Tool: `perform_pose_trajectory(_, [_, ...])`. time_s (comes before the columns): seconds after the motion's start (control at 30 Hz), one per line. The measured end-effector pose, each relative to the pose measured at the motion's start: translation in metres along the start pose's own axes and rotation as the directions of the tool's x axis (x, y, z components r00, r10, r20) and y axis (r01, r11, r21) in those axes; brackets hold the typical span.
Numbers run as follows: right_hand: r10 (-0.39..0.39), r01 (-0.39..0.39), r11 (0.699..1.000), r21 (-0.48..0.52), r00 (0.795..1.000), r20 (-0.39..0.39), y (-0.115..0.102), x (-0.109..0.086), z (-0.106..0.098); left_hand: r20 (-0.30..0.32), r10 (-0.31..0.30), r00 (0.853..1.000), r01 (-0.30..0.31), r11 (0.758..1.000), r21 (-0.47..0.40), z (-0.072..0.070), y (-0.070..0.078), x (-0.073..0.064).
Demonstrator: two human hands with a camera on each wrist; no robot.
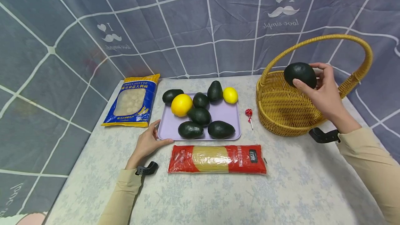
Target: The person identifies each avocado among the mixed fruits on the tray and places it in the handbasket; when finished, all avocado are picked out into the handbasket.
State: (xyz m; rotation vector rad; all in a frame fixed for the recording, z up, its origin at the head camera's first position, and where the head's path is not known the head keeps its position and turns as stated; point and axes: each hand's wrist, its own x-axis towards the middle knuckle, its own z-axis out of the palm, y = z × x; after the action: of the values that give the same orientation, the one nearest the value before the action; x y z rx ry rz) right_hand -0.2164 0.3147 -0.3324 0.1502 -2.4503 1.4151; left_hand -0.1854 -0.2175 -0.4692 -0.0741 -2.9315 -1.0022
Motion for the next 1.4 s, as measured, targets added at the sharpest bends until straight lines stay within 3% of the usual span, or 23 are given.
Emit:
perform_pose_trajectory(0.17, [0.122,-0.114,0.989,-0.093,0.989,0.085,0.011,0.021,-0.006,-0.001,0.002,1.0,-0.002,1.0,-0.002,-0.001,0.0,-0.001])
perform_pose_trajectory(0.4, [0.196,-0.151,0.965,-0.214,0.957,0.213,0.029,0.049,-0.005,-0.003,0.01,1.0,-0.01,1.0,-0.002,-0.001,0.002,-0.001])
perform_pose_trajectory(0.77, [0.287,-0.122,0.922,-0.366,0.85,0.441,0.048,0.072,0.015,-0.001,0.007,1.0,-0.007,1.0,-0.002,0.0,0.0,-0.001])
perform_pose_trajectory(0.87, [0.301,-0.113,0.913,-0.392,0.835,0.461,0.052,0.077,0.02,-0.001,0.002,1.0,-0.002,1.0,-0.001,0.001,0.0,-0.001])
perform_pose_trajectory(1.07, [0.289,-0.085,0.91,-0.405,0.832,0.474,0.059,0.082,0.028,0.007,-0.006,1.0,0.006,1.0,-0.005,0.001,0.001,-0.002])
perform_pose_trajectory(1.3, [0.273,-0.075,0.91,-0.407,0.848,0.455,0.068,0.085,0.034,0.005,-0.003,1.0,0.003,1.0,0.001,0.0,0.001,-0.002])
perform_pose_trajectory(1.4, [0.278,-0.089,0.915,-0.393,0.846,0.456,0.072,0.084,0.035,0.006,-0.003,1.0,0.003,1.0,0.001,0.0,0.0,-0.002])
